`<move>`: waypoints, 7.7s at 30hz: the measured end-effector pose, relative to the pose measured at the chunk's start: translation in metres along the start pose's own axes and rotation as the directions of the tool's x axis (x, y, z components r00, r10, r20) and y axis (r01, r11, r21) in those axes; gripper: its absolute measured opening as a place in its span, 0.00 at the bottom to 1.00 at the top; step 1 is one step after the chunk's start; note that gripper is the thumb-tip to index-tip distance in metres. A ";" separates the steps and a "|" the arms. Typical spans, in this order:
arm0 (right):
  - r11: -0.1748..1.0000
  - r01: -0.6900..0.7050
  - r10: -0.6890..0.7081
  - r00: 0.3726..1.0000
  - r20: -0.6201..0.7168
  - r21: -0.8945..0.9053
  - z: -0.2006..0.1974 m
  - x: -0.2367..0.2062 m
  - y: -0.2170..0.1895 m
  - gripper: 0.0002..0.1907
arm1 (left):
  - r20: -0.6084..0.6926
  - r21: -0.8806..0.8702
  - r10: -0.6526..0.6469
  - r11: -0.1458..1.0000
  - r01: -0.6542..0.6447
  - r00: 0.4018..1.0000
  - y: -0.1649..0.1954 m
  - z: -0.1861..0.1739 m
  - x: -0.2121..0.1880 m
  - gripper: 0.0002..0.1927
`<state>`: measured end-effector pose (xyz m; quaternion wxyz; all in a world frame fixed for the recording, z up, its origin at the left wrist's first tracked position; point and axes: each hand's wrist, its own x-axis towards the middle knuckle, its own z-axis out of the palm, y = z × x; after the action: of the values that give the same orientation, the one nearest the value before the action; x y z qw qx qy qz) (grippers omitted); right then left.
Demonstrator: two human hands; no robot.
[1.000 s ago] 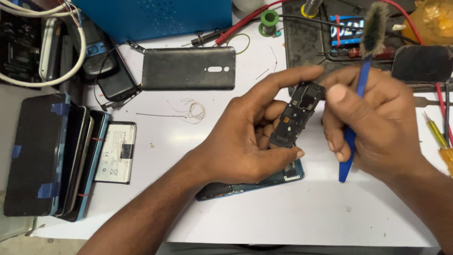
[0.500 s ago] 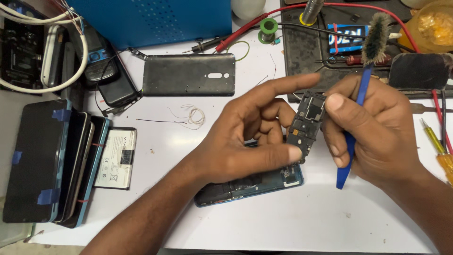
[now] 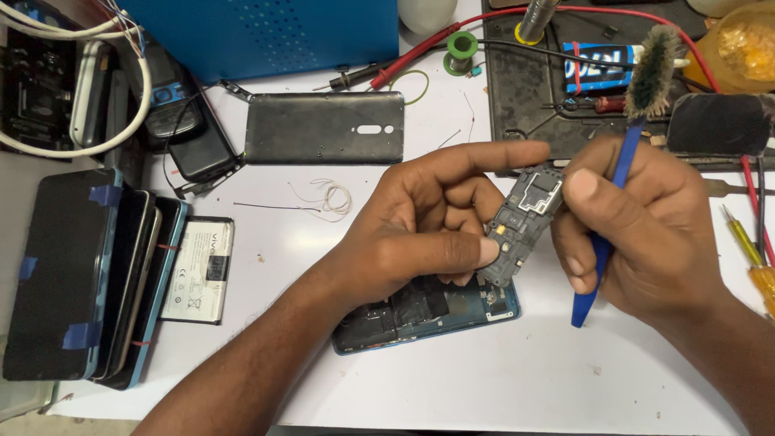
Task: The person cleans a small internal phone component with a brush, then uses a spudger and a screwdriver to pry and work on the opened smartphone body. They press components into place, reassemble the phone, and finally apply adhesive from a tube onto the phone's back cover.
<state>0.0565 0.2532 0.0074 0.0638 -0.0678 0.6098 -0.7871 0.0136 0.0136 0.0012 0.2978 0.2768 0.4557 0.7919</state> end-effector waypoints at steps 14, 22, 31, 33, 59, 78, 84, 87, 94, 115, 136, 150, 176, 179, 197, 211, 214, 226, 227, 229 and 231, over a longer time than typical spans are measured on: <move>0.999 0.000 -0.003 0.998 0.061 0.052 -0.007 -0.002 0.005 0.11 | 0.006 0.088 0.029 0.996 -0.030 1.000 0.001 0.000 -0.002 0.35; 0.997 0.063 -0.070 0.988 0.136 0.051 -0.008 -0.001 0.010 0.11 | -0.095 0.446 0.161 0.889 -0.103 0.982 -0.002 0.013 -0.007 0.22; 0.994 0.099 -0.104 0.978 0.179 0.034 -0.007 0.000 0.010 0.11 | -0.060 0.529 0.244 0.830 -0.177 0.968 -0.007 0.008 -0.008 0.10; 0.995 0.099 -0.102 0.979 0.174 0.025 -0.007 0.001 0.010 0.11 | -0.061 0.536 0.240 0.827 -0.171 0.969 -0.007 0.008 -0.009 0.10; 0.913 0.014 -0.039 0.998 -0.054 -0.407 0.004 -0.002 0.019 0.11 | -0.071 0.055 -0.011 0.998 0.015 0.997 0.001 0.005 -0.001 0.31; 0.505 0.281 -0.310 0.941 0.133 -0.816 0.012 0.002 0.012 0.18 | -0.108 -0.305 -0.017 0.952 -0.017 0.994 0.005 -0.008 0.000 0.31; 0.433 0.376 -0.392 0.897 0.204 -0.820 0.015 0.004 0.010 0.16 | -0.078 -0.325 0.020 0.945 -0.045 0.997 0.002 -0.012 -0.001 0.30; 0.443 0.293 -0.365 0.922 0.128 -0.848 0.014 0.007 0.008 0.16 | -0.088 -0.344 0.011 0.938 -0.041 0.996 0.000 -0.014 0.002 0.31; 0.473 0.299 -0.319 0.935 0.155 -0.829 0.018 0.004 0.008 0.16 | -0.072 -0.381 0.030 0.923 -0.055 0.997 0.001 -0.014 0.001 0.31; 0.501 0.334 -0.348 0.922 0.167 -0.799 0.014 0.007 0.013 0.12 | 0.107 -0.536 -0.042 0.839 0.093 0.993 -0.012 -0.015 0.003 0.31; 0.472 0.306 -0.156 0.952 0.264 -0.827 0.020 0.006 0.014 0.12 | -0.293 0.069 -0.058 0.994 0.082 0.954 0.002 0.007 0.009 0.52; 0.371 0.412 -0.185 0.911 0.369 -0.832 0.030 0.003 0.017 0.11 | -0.364 0.279 0.031 0.957 0.077 0.931 -0.007 0.005 0.009 0.53; 0.486 0.191 -0.223 0.971 0.090 -0.853 0.012 0.013 0.011 0.17 | -0.188 0.209 0.090 0.977 -0.050 0.978 -0.004 -0.005 0.004 0.35; 0.469 0.201 -0.207 0.972 0.115 -0.860 0.011 0.014 0.012 0.17 | -0.211 0.166 0.072 0.985 -0.037 0.975 0.001 -0.006 0.004 0.36; 0.395 0.281 -0.283 0.943 0.175 -0.875 0.009 0.014 0.013 0.16 | -0.182 -0.101 -0.012 0.995 -0.006 0.983 0.003 -0.006 0.006 0.37; 0.155 0.226 -0.475 0.871 0.128 -0.962 -0.014 0.022 0.007 0.08 | -0.345 0.178 0.031 0.984 0.033 0.938 -0.001 -0.009 0.008 0.34; -0.073 0.254 -0.539 0.804 0.253 -0.964 -0.039 0.027 0.000 0.06 | -0.385 0.281 0.108 0.960 0.005 0.917 -0.004 -0.015 0.010 0.30; -0.321 0.149 -0.355 0.897 0.265 -0.935 -0.048 0.020 -0.006 0.12 | -0.394 0.370 0.151 0.929 0.005 0.907 -0.009 -0.017 0.006 0.18; -0.308 0.165 -0.370 0.886 0.278 -0.937 -0.045 0.022 -0.007 0.13 | -0.386 0.392 0.135 0.919 0.030 0.913 -0.009 -0.017 0.006 0.17; -0.128 0.244 -0.391 0.879 0.275 -0.961 -0.036 0.021 -0.008 0.14 | -0.368 0.408 0.093 0.910 0.071 0.925 -0.010 -0.016 0.004 0.16; 0.098 0.366 -0.396 0.867 0.302 -0.925 -0.025 0.018 -0.008 0.15 | -0.344 0.403 0.051 0.910 0.098 0.938 -0.010 -0.016 0.002 0.16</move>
<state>0.0341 0.2757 0.0099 -0.2048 -0.2373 0.9233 -0.2220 0.0034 0.0107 -0.0142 0.1569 0.1842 0.6617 0.7096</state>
